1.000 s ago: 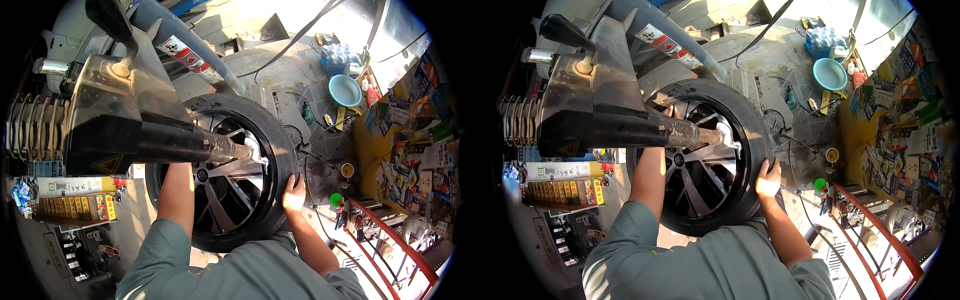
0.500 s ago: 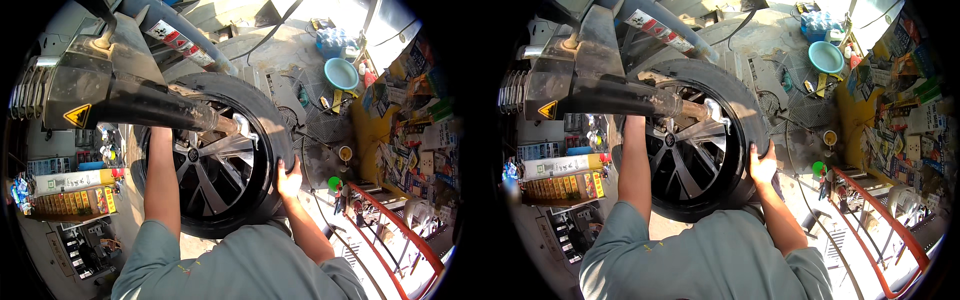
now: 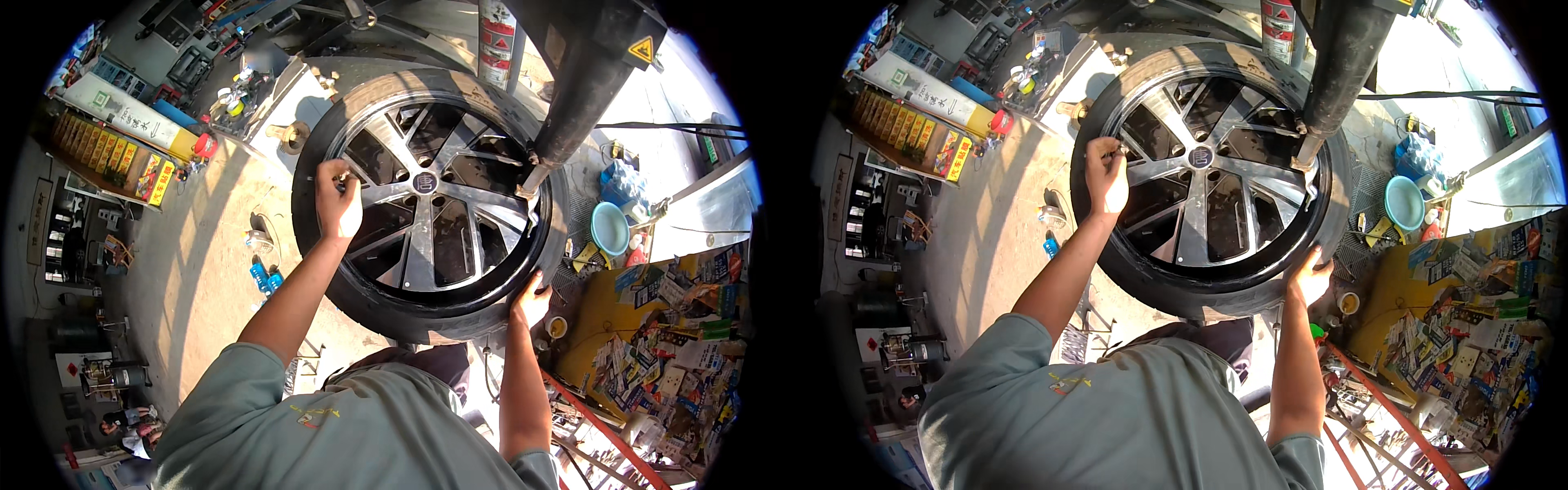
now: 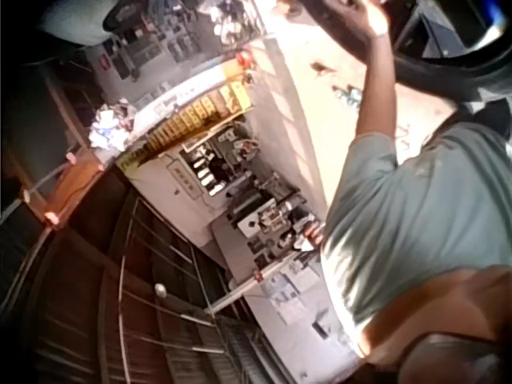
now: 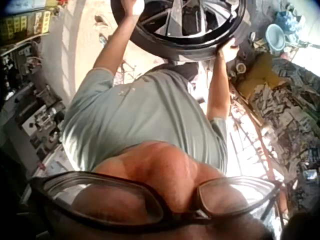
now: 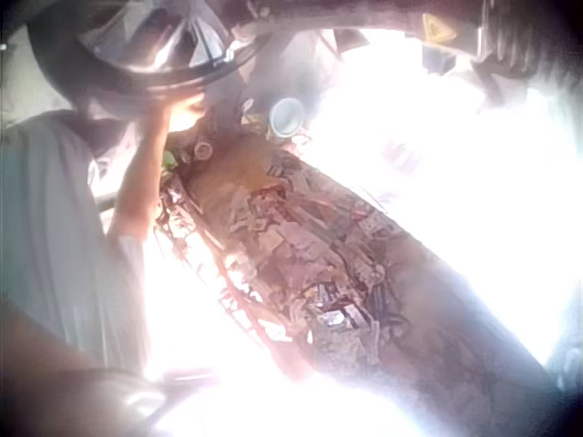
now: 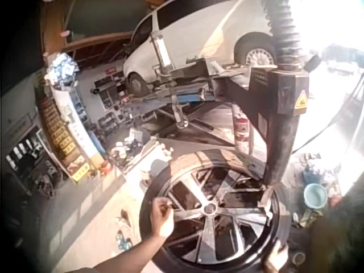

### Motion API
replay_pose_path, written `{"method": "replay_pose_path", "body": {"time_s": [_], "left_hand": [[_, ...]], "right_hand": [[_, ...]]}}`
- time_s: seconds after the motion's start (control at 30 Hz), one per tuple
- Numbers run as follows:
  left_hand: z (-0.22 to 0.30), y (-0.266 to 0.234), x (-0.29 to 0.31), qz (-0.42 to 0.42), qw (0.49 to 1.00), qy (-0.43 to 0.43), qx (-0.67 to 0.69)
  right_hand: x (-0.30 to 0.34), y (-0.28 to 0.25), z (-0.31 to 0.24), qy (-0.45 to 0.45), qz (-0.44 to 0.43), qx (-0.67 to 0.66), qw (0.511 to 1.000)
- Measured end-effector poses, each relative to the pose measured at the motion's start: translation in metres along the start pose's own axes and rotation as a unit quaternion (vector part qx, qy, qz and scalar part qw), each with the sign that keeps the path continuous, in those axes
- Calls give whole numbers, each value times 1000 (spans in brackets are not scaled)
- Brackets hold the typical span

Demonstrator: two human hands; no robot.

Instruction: The person applies a yellow lubricant to the bead of a car tire using a brush, then mounts the tire onto a rim using a tire changer machine. The person secures the rim with clamps and inflates the tire using an air hose.

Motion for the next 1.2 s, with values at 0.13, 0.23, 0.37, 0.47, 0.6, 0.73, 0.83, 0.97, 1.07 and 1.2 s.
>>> {"method": "replay_pose_path", "body": {"time_s": [0.13,0.23,0.37,0.47,0.6,0.73,0.83,0.97,1.07,1.2], "left_hand": [[-36,-116,106,125,950,-99,-269],[-85,-128,154,168,931,-250,-208],[-88,-121,153,189,922,-282,-185],[-105,-129,139,197,927,-245,-203],[-125,-139,108,191,936,-210,-210],[-120,-140,108,198,924,-201,-257],[-121,-143,106,203,915,-188,-293],[-120,-135,106,183,903,-202,-333],[-121,-133,103,179,901,-179,-352],[-122,-122,109,151,909,-154,-358]], "right_hand": [[13,-4,-21,-5,-29,5,1000],[14,-6,-23,-20,-45,17,999],[2,5,2,-37,-16,33,999],[26,9,9,9,4,37,999],[55,38,37,107,-41,-86,990],[46,34,30,57,-39,-15,997],[17,35,13,53,-124,-9,991],[-55,27,-29,-53,-75,-131,987],[-55,22,-45,-35,-66,-26,997],[-26,6,-46,-3,17,56,998]]}}
Point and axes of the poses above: each hand's wrist, its own x-axis away from the middle knuckle, its own y-axis out of the palm, z = x × y, the point moved 6 cm from there along -x, towards the middle knuckle, and after that the axes turned 11 degrees about x, right-handed, at the moved point
